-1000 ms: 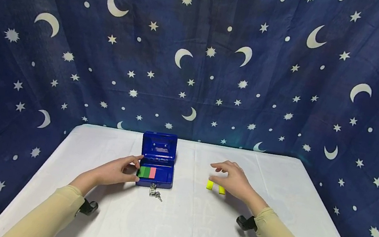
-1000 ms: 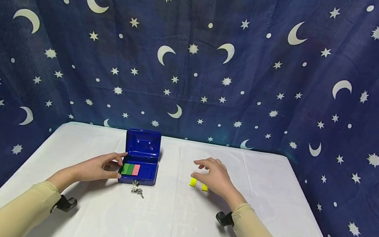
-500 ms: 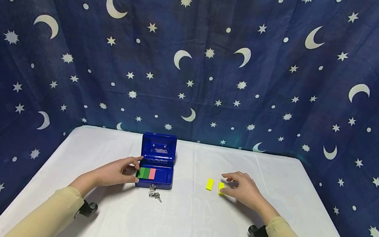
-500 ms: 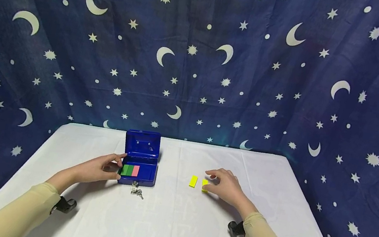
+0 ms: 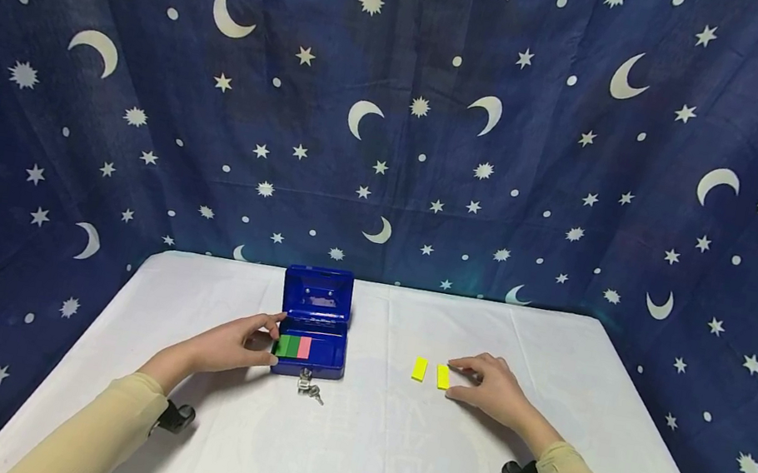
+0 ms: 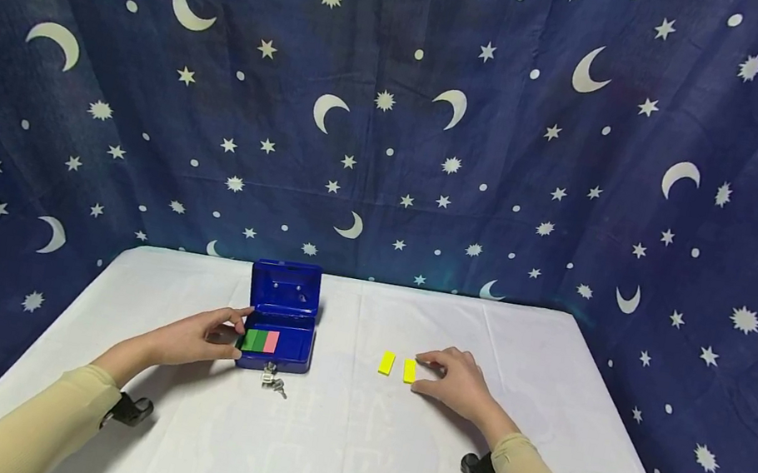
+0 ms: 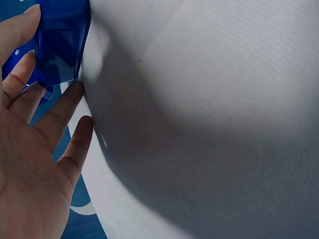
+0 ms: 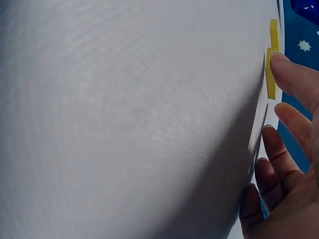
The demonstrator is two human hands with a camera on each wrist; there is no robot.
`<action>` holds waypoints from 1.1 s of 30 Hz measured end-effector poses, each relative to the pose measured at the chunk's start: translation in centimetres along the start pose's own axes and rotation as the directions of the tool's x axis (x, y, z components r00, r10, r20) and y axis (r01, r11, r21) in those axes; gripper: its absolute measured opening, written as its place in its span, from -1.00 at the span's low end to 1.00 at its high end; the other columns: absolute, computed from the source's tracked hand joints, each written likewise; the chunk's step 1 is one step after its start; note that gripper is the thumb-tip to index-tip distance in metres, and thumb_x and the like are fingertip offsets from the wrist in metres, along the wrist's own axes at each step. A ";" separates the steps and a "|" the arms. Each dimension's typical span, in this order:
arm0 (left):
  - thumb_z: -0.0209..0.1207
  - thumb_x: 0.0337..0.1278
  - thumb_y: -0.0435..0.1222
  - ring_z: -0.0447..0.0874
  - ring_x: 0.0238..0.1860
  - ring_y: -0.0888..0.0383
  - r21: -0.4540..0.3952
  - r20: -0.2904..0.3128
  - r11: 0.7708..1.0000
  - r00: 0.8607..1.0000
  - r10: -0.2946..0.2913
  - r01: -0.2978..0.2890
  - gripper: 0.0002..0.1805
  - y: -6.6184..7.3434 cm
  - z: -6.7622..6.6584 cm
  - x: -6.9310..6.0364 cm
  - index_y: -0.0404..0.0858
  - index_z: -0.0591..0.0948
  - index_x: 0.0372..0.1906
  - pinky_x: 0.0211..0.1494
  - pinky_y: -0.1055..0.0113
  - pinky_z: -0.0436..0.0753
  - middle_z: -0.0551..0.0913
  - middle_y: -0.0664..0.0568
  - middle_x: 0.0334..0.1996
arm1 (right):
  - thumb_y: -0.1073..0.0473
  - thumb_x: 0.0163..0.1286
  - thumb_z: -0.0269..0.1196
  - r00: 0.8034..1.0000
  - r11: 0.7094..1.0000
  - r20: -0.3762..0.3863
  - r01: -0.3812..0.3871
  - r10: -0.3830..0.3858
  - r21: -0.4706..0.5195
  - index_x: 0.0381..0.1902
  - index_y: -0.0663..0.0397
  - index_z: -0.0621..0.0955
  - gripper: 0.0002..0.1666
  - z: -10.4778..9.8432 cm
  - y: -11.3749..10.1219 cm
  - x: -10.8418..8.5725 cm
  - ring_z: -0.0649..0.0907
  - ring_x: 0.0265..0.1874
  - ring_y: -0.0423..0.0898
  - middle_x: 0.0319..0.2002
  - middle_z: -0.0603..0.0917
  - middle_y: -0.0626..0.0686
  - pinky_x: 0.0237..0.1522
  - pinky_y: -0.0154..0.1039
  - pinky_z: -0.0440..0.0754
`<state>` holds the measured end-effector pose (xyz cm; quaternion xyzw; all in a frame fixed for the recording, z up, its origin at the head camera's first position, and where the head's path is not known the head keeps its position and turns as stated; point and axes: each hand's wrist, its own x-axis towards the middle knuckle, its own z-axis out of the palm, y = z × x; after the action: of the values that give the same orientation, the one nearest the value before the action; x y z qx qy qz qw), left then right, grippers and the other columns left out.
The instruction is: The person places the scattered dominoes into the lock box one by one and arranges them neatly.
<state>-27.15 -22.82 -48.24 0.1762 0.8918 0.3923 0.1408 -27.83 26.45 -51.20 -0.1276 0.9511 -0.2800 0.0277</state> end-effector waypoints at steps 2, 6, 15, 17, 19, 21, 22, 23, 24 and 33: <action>0.39 0.22 -0.09 0.51 0.33 -0.07 -0.009 0.002 1.000 1.000 0.000 0.000 -0.60 0.0 0.0 0.0 -0.15 0.48 -0.03 0.42 -0.07 0.39 0.18 -0.07 0.57 | -0.21 0.08 0.55 1.000 1.000 -0.002 0.002 -0.002 0.008 0.16 -0.15 0.70 -0.31 0.0 0.1 0.0 0.49 -0.04 -0.05 0.01 0.65 -0.06 -0.03 -0.07 0.46; 0.39 0.23 -0.08 0.50 0.33 -0.07 -0.009 0.002 1.000 1.000 0.001 -0.001 -0.60 -0.1 0.0 -0.1 -0.14 0.48 -0.03 0.42 -0.08 0.39 0.18 -0.06 0.57 | -0.18 0.09 0.56 1.000 1.000 -0.004 0.012 -0.012 0.016 0.15 -0.13 0.70 -0.33 0.0 0.1 0.1 0.48 -0.11 -0.08 -0.02 0.65 -0.07 -0.09 -0.11 0.46; 0.39 0.21 -0.05 0.49 0.34 -0.07 -0.008 -0.002 1.000 1.000 -0.003 0.003 -0.58 -0.4 0.1 0.0 -0.14 0.48 -0.02 0.43 -0.10 0.38 0.18 -0.05 0.57 | -0.09 0.09 0.56 0.999 0.999 -0.005 0.046 -0.046 0.016 0.13 -0.11 0.72 -0.38 0.1 -0.3 0.1 0.47 -0.17 -0.10 -0.14 0.63 -0.10 -0.13 -0.14 0.43; 0.39 0.21 -0.04 0.49 0.35 -0.06 -0.002 -0.004 1.000 1.000 -0.006 0.006 -0.57 -0.4 0.1 -0.1 -0.14 0.48 -0.01 0.43 -0.09 0.37 0.18 -0.04 0.57 | -0.09 0.10 0.56 0.999 0.999 -0.005 0.049 -0.049 0.009 0.13 -0.10 0.72 -0.39 0.1 -0.2 0.2 0.46 -0.18 -0.11 -0.14 0.62 -0.11 -0.14 -0.14 0.42; 0.39 0.21 -0.04 0.49 0.35 -0.06 0.003 -0.004 1.000 1.000 -0.008 0.008 -0.57 -0.4 0.2 -0.1 -0.14 0.48 -0.01 0.43 -0.08 0.37 0.17 -0.04 0.58 | -0.08 0.11 0.56 0.999 0.999 -0.005 0.042 -0.042 0.008 0.13 -0.10 0.71 -0.39 0.1 -0.2 0.2 0.46 -0.18 -0.11 -0.14 0.62 -0.11 -0.15 -0.14 0.42; 0.39 0.22 -0.04 0.49 0.35 -0.05 0.010 -0.004 1.000 1.000 -0.007 0.007 -0.58 -0.3 0.2 -0.1 -0.13 0.48 -0.01 0.43 -0.07 0.38 0.17 -0.04 0.58 | -0.09 0.11 0.56 0.999 0.999 -0.005 0.038 -0.038 0.005 0.13 -0.09 0.71 -0.39 0.2 -0.2 0.3 0.45 -0.19 -0.11 -0.14 0.62 -0.11 -0.15 -0.14 0.41; 0.39 0.22 -0.05 0.49 0.35 -0.05 0.008 -0.004 1.000 1.000 -0.008 0.008 -0.58 -0.3 0.2 -0.1 -0.13 0.48 -0.01 0.43 -0.07 0.38 0.17 -0.04 0.58 | -0.09 0.11 0.56 0.999 0.999 -0.003 0.037 -0.037 0.004 0.12 -0.09 0.71 -0.39 0.2 -0.2 0.3 0.45 -0.19 -0.11 -0.14 0.62 -0.11 -0.16 -0.13 0.41; 0.39 0.22 -0.05 0.49 0.35 -0.05 0.008 -0.004 1.000 1.000 -0.007 0.007 -0.58 -0.2 0.2 -0.1 -0.13 0.48 -0.01 0.43 -0.07 0.38 0.17 -0.04 0.58 | -0.08 0.11 0.56 0.999 0.999 -0.002 0.035 -0.035 0.006 0.12 -0.09 0.71 -0.40 0.2 -0.2 0.3 0.45 -0.19 -0.10 -0.14 0.62 -0.11 -0.16 -0.13 0.41; 0.38 0.23 -0.06 0.49 0.35 -0.06 0.008 -0.004 1.000 1.000 -0.006 0.006 -0.59 -0.2 0.2 -0.1 -0.13 0.48 -0.01 0.43 -0.07 0.38 0.17 -0.05 0.58 | -0.08 0.11 0.56 1.000 1.000 -0.001 0.029 -0.029 0.007 0.12 -0.09 0.72 -0.40 0.2 -0.3 0.3 0.45 -0.18 -0.10 -0.14 0.62 -0.11 -0.15 -0.13 0.41; 0.39 0.22 -0.03 0.49 0.35 -0.04 0.039 -0.009 0.999 1.000 -0.020 0.021 -0.59 -0.2 0.1 0.1 -0.10 0.48 -0.02 0.45 -0.08 0.36 0.18 -0.02 0.57 | -0.11 0.13 0.55 1.000 1.000 0.017 -0.009 0.008 0.017 0.14 -0.12 0.70 -0.38 0.1 -0.2 0.2 0.47 -0.11 -0.08 -0.07 0.63 -0.09 -0.09 -0.11 0.42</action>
<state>-27.22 -22.82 -48.44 0.1680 0.9015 0.3743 0.1374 -27.97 26.13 -51.16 -0.1256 0.9489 -0.2869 0.0380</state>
